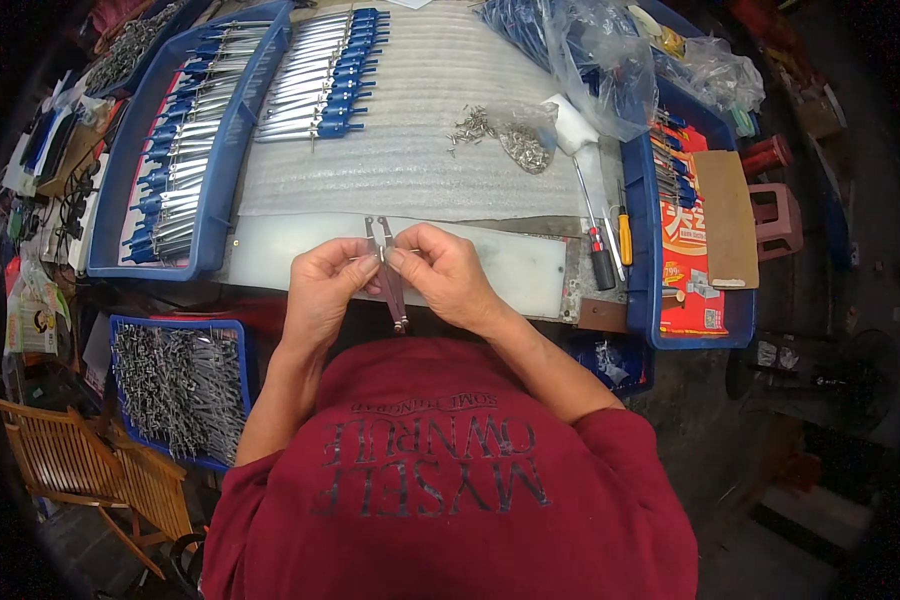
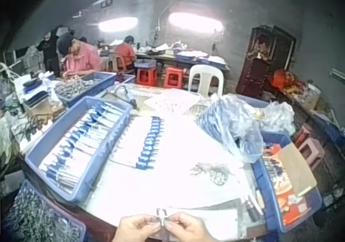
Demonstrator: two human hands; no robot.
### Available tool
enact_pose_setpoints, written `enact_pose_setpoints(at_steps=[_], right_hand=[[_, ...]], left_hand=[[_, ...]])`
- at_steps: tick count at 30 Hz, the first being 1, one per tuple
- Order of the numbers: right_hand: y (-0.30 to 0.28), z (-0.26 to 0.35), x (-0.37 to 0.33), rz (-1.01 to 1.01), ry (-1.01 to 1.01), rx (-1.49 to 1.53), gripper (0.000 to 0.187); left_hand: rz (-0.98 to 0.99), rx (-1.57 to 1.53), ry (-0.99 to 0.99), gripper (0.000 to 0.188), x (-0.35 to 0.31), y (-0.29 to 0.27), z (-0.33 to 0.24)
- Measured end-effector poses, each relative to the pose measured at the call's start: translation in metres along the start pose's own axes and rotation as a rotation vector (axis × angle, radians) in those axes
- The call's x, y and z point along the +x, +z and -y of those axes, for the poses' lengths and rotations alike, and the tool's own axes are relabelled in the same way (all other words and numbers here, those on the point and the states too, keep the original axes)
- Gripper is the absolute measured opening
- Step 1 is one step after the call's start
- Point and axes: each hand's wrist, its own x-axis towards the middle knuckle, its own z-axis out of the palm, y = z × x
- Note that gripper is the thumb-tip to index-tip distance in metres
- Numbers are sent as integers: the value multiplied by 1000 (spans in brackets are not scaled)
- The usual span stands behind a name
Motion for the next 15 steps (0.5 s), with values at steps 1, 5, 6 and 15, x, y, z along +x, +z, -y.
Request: enact_pose_setpoints(at_steps=[1, 5, 6, 15], right_hand=[[0, 0, 0, 3, -14, -44, 15], [-1, 5, 0, 27, -97, -193, 14], [-1, 6, 0, 27, -95, -193, 14], [-1, 11, 0, 12, -249, -392, 14]], left_hand=[[-10, 7, -3, 12, 0, 1, 0], [-7, 42, 56, 12, -2, 2, 2], [-15, 56, 59, 12, -3, 3, 0], [-14, 123, 82, 15, -6, 4, -3]])
